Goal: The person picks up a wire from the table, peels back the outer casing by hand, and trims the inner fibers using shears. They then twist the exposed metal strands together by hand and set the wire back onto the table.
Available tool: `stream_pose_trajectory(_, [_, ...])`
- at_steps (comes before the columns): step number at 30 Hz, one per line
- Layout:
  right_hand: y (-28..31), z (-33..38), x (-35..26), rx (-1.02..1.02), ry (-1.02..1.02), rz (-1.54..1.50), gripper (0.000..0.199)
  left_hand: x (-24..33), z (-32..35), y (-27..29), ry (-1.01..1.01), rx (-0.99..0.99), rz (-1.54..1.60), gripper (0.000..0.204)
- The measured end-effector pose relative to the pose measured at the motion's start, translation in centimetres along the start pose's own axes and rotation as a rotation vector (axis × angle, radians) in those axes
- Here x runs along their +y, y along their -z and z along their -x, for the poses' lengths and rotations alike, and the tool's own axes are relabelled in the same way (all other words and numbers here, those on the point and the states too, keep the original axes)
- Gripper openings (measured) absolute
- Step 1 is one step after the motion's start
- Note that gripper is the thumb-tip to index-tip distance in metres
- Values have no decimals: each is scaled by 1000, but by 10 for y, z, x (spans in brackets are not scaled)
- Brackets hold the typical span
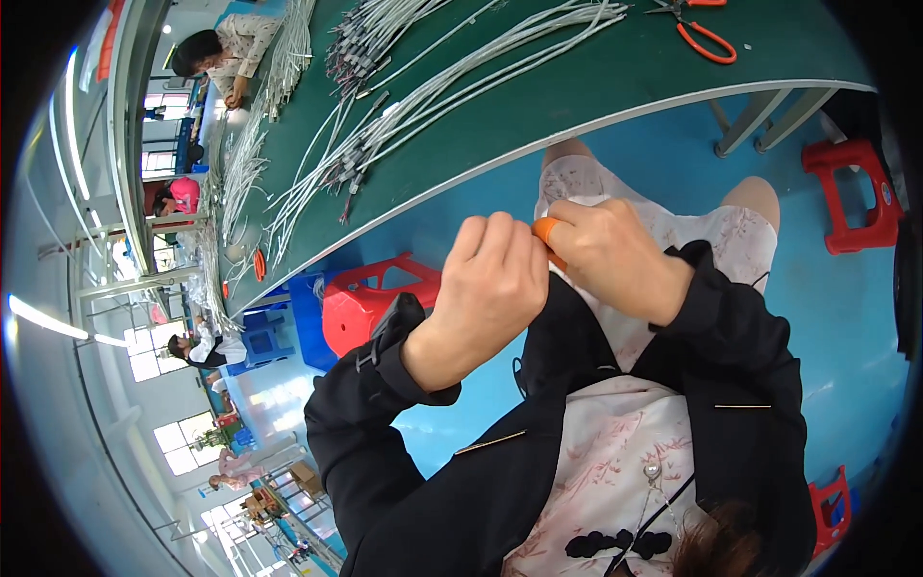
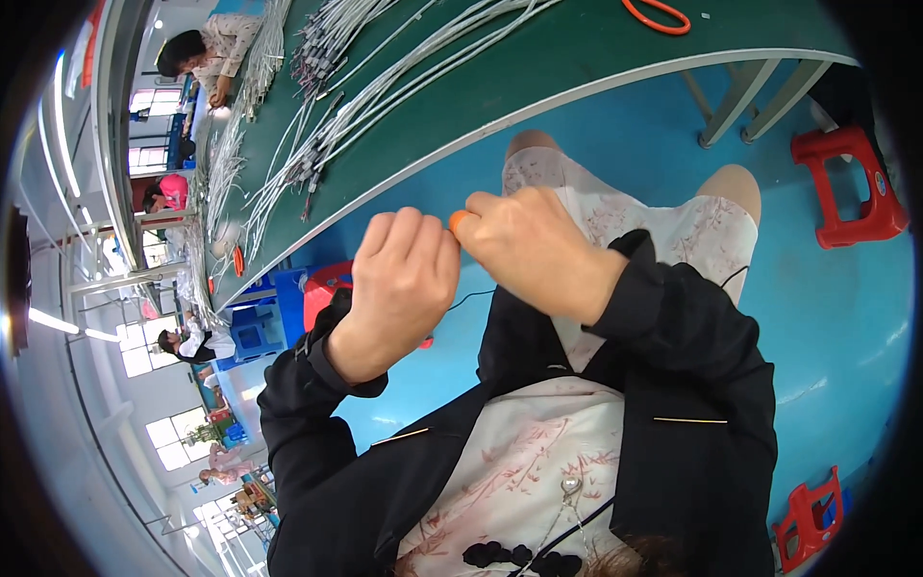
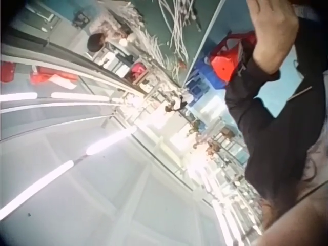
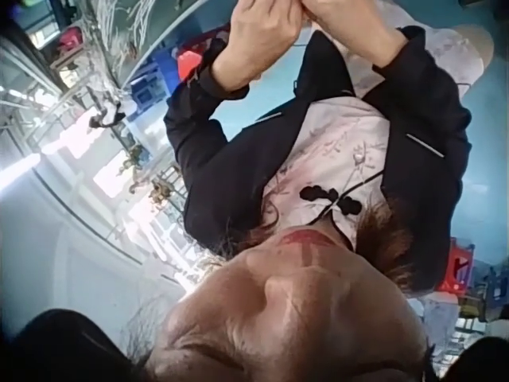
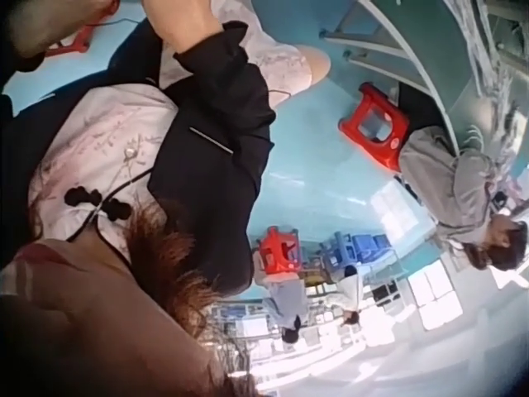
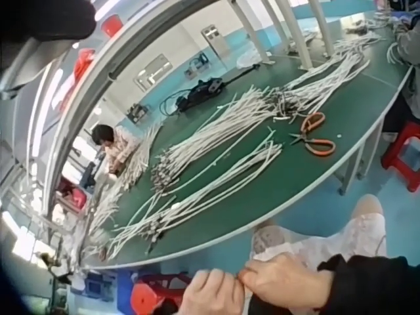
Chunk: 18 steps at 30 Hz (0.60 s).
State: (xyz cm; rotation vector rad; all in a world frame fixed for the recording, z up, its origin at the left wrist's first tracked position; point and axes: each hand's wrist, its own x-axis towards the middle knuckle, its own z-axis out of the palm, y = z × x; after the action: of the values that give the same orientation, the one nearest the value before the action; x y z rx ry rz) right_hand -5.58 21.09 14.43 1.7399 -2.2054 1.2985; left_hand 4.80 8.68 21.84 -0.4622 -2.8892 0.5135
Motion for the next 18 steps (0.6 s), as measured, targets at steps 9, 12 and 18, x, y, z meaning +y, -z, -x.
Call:
stream_pose_trajectory(9, [1,9,25,-382,26,-939,9,-49,-6,3,174,-532,1312,10])
stream_pose_trajectory(12, [8,15,17,-415,-166,-1219,12,-47,-8,2,407,-568,1645,8])
stream_pose_trajectory(18, [12,28,2,-24,-568,-1412,15,-13,-13,-26,630,68,1605,9])
